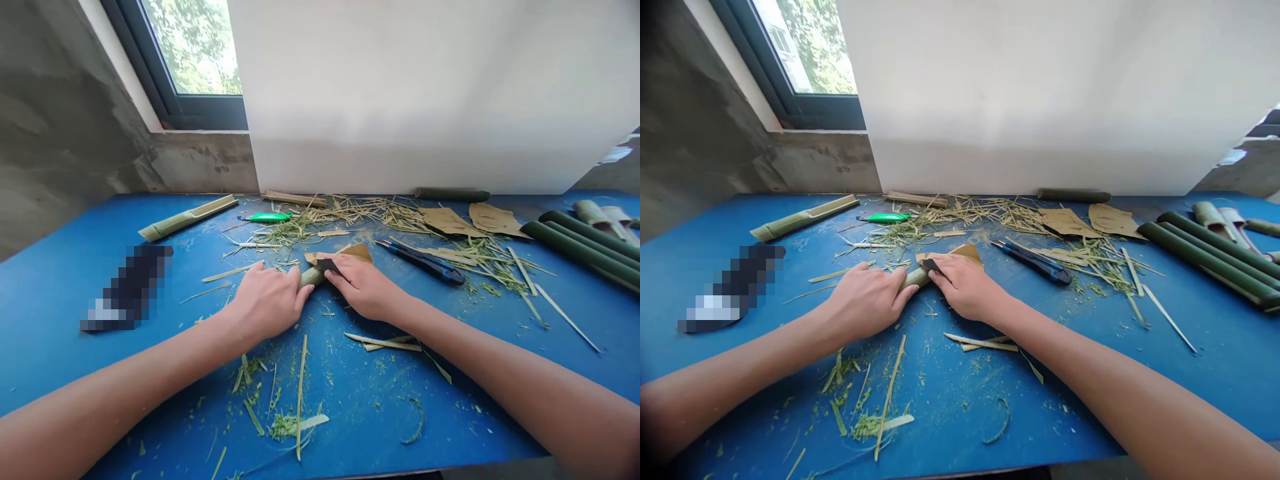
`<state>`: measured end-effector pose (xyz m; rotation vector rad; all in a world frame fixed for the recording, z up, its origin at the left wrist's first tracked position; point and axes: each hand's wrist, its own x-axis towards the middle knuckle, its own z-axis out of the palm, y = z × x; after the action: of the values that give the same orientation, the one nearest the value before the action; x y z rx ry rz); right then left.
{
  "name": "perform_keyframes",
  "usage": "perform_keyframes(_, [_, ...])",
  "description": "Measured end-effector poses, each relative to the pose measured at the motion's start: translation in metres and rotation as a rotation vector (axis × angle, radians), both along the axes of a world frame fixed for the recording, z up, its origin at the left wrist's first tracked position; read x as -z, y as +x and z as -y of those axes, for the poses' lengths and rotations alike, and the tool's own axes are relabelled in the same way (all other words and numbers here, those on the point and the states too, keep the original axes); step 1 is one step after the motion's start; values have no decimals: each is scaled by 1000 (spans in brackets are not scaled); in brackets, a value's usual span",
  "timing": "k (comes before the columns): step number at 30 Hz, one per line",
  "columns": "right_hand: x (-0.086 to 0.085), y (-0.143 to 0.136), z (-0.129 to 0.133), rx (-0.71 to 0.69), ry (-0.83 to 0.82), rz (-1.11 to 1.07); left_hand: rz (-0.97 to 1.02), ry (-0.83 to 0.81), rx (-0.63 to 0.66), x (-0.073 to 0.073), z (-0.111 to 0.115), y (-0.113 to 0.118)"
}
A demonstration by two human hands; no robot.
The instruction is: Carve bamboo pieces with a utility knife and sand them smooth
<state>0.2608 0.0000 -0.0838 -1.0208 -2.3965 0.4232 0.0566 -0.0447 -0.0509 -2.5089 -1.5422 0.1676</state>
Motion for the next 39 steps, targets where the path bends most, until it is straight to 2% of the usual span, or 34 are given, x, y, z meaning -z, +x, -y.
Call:
perform_keyframes(4, [1,0,-1,20,21,0,1,52,55,1,-2,-3])
perform_keyframes(8, [0,1,-3,-55,1,-12,-8,71,21,2,-3,-7])
perform_keyframes(13, [0,3,-5,-10,-2,5,1,89,69,1,2,-4])
perform_keyframes(17, [-4,5,-1,-56,-16,-12,23,76,49,-1,1,-6])
perform_keyframes(23, [-7,4,5,-18,1,-40,15,46,31,0,-2,-6])
perform_keyframes(25, [-7,2,7,47,45,-80,27,37,19,1,-2,-5])
perform_keyframes(28, [-6,-1,7,118,95,-56,45,31,72,2,2,-2])
perform_keyframes(31, [-6,0,6,26,31,72,66,44,137,3,5,-1])
perform_keyframes(34, [-8,6,5,-6,-23,76,49,54,95,2,0,-5])
perform_keyframes(39, [-2,7,-5,88,18,79,23,95,56,1,-1,0])
